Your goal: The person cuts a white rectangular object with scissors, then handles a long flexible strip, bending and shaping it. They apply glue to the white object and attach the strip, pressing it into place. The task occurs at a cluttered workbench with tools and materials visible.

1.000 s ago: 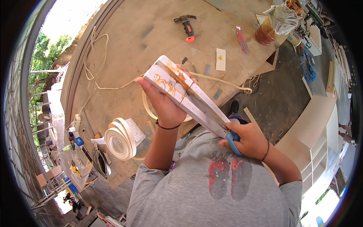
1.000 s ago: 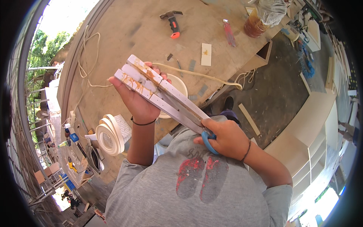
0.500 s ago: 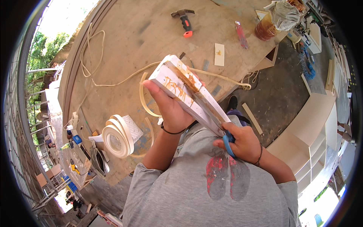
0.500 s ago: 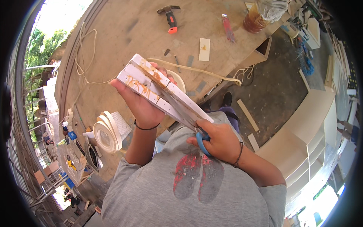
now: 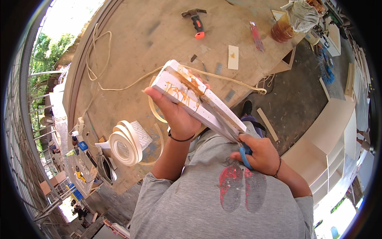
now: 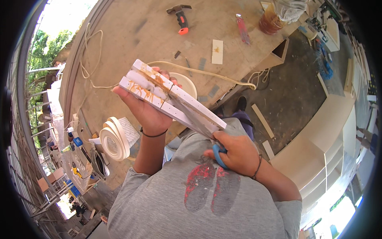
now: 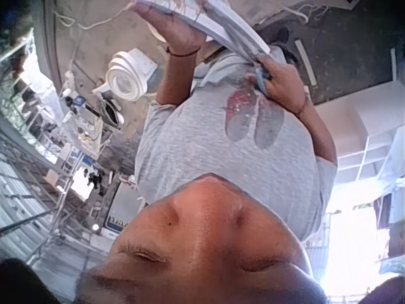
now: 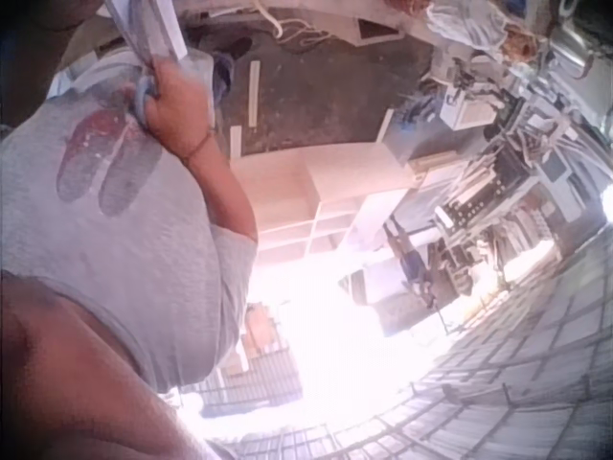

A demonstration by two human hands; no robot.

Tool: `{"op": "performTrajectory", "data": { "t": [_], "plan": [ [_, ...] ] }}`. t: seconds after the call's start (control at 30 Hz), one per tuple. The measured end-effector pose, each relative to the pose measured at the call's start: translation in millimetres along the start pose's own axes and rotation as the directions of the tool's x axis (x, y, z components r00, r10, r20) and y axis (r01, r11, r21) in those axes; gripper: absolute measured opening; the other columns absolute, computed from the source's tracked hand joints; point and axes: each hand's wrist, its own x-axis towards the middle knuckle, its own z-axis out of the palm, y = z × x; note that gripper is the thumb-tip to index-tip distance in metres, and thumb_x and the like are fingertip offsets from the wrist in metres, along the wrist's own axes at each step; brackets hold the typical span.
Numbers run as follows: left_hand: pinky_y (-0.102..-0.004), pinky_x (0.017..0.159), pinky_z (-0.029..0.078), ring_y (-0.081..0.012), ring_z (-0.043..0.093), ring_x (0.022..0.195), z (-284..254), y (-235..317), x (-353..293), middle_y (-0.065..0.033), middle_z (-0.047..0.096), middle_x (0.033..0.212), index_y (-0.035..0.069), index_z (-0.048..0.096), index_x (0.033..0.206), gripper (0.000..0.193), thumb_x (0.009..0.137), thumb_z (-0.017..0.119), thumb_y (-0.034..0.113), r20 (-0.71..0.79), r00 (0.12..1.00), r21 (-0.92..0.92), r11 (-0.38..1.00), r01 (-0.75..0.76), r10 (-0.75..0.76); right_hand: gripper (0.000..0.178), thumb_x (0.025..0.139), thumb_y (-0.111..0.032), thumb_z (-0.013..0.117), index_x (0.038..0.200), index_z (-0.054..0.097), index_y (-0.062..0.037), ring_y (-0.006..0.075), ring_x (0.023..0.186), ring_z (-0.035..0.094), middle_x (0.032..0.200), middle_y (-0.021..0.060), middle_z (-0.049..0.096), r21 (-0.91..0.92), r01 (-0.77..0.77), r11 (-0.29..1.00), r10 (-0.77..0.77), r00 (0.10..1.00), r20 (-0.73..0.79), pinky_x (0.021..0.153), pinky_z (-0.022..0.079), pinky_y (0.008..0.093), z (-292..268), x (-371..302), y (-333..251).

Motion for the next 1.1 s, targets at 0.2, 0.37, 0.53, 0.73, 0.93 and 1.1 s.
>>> {"op": "performTrajectory", "data": {
  "t": [0.2, 0.37, 0.53, 0.73, 0.93, 1.1],
  "plan": [
    [-0.0393, 0.079, 0.049, -0.0242, 0.057, 0.086, -4, 1, 0, -0.0126, 0.059, 0.096, 0.002, 0.052, 0.115, 0.091, 0.083, 0.026, 0.083, 0.009, 0.999, 0.02, 0.999, 0.035, -0.035, 0.045, 0.077, -0.035, 0.078, 0.103, 0.059, -0.0031, 0.0319, 0.061, 0.061, 0.068, 0.0157, 0.058, 0.022, -0.007, 1.0, 0.008, 0.999, -0.035, 0.056, 0.047, 0.0366, 10, 3, 2],
    [-0.0393, 0.078, 0.049, -0.0241, 0.057, 0.087, 7, -2, -5, -0.0122, 0.059, 0.096, 0.003, 0.052, 0.115, 0.091, 0.082, 0.025, 0.084, -0.066, 0.993, -0.045, 0.995, 0.092, -0.095, 0.041, 0.083, -0.039, 0.07, 0.1, 0.057, -0.0039, 0.0347, 0.069, 0.064, 0.077, 0.0159, 0.064, -0.087, 0.021, 0.996, -0.031, 0.992, -0.125, 0.058, 0.048, 0.041, 14, 10, 0],
    [-0.0403, 0.081, 0.049, -0.0239, 0.057, 0.089, 12, -5, -8, -0.011, 0.058, 0.099, 0.004, 0.051, 0.117, 0.091, 0.082, 0.024, 0.084, -0.085, 0.991, -0.041, 0.995, 0.096, -0.099, 0.045, 0.076, -0.036, 0.078, 0.102, 0.06, -0.0037, 0.0334, 0.065, 0.064, 0.074, 0.018, 0.062, -0.085, 0.027, 0.996, -0.037, 0.992, -0.124, 0.058, 0.05, 0.0378, 6, 14, -8],
    [-0.0399, 0.079, 0.049, -0.0242, 0.057, 0.089, 3, 0, -1, -0.0108, 0.058, 0.099, 0.004, 0.051, 0.117, 0.089, 0.084, 0.024, 0.082, -0.102, 0.994, 0.013, 0.999, 0.041, -0.039, 0.047, 0.077, -0.038, 0.078, 0.104, 0.06, -0.0043, 0.033, 0.064, 0.064, 0.072, 0.0172, 0.061, -0.069, -0.009, 0.998, 0.008, 1.0, -0.02, 0.058, 0.049, 0.0375, -2, 3, -2],
    [-0.0394, 0.077, 0.05, -0.0245, 0.057, 0.088, -1, -3, -4, -0.0109, 0.058, 0.099, 0.004, 0.052, 0.117, 0.088, 0.084, 0.025, 0.082, -0.06, 0.998, -0.027, 0.999, 0.032, -0.034, 0.047, 0.077, -0.039, 0.077, 0.104, 0.06, -0.0047, 0.0336, 0.064, 0.063, 0.072, 0.0167, 0.061, -0.07, -0.008, 0.997, 0.007, 1.0, -0.017, 0.058, 0.049, 0.0375, 1, 2, 2],
    [-0.0399, 0.078, 0.05, -0.0238, 0.057, 0.091, -3, -4, -5, -0.0107, 0.058, 0.102, 0.005, 0.051, 0.118, 0.086, 0.085, 0.025, 0.081, -0.005, 0.998, 0.034, 0.998, 0.061, -0.061, 0.045, 0.076, -0.036, 0.078, 0.104, 0.06, -0.0044, 0.0342, 0.067, 0.064, 0.075, 0.0178, 0.062, -0.057, -0.026, 0.998, 0.021, 0.996, -0.088, 0.06, 0.049, 0.0376, 9, 1, 4]
  ]
}}
